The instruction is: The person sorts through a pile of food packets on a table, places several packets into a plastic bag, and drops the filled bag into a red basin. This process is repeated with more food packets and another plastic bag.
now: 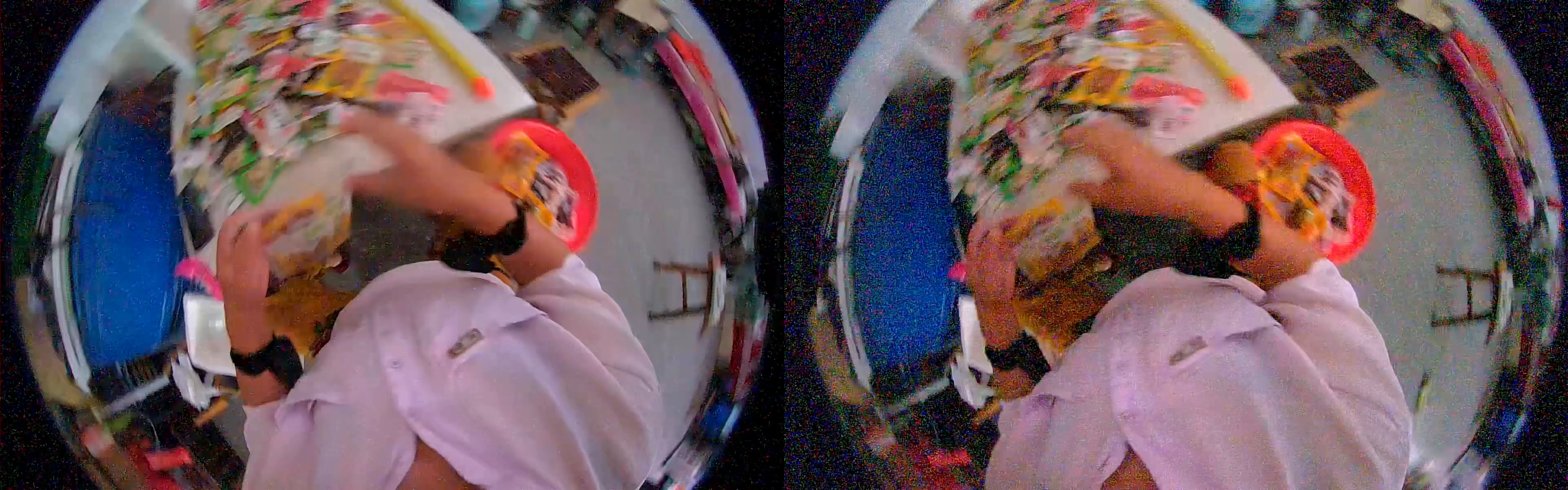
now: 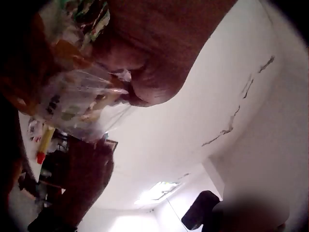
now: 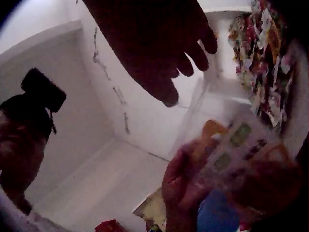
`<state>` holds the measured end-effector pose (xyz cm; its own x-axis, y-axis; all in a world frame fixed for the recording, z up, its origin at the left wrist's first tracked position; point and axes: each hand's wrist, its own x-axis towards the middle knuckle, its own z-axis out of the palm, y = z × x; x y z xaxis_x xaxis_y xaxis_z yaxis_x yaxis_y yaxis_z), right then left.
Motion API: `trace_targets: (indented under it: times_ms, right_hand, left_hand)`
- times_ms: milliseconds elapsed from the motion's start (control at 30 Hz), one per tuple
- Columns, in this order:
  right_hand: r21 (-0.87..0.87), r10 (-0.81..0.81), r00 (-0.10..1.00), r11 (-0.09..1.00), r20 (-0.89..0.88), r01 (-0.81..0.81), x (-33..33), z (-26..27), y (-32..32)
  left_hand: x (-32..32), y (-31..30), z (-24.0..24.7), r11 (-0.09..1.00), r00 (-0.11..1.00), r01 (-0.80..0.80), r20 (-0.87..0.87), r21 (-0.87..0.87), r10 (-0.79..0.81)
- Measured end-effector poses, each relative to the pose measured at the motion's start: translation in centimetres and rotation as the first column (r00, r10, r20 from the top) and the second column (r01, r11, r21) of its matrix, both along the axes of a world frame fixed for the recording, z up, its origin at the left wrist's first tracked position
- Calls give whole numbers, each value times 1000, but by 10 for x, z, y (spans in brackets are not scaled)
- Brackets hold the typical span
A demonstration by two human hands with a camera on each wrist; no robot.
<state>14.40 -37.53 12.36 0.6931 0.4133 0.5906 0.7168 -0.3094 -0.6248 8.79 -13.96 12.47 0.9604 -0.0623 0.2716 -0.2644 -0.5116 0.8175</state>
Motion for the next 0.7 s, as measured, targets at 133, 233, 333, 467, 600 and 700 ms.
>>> trace_targets:
  times_ms: [133, 233, 333, 467, 600, 700]
  right_hand:
    - [-392, 134, 991, 912, 8, -121, -28, 17, -2]
    - [-419, 143, 986, 892, -87, -167, -36, 9, -9]
    - [-344, 109, 993, 931, -53, -120, -41, -1, -22]
    - [-337, 7, 996, 941, -92, -38, -50, 8, -78]
    - [-274, -254, 940, 943, -230, 188, -68, 19, -157]
    - [-212, -415, 847, 908, -333, 361, -74, 0, -212]
  left_hand:
    - [-14, -46, 5, 969, 981, 167, -65, -184, -181]
    - [-12, -50, -11, 913, 944, 247, -132, -324, -302]
    - [-6, -59, -16, 857, 906, 341, -108, -386, -409]
    - [8, -51, -41, 810, 907, 287, -127, -511, -402]
    - [17, -47, -57, 877, 869, 263, -295, -403, -396]
    - [20, -43, -79, 895, 836, 249, -384, -371, -392]
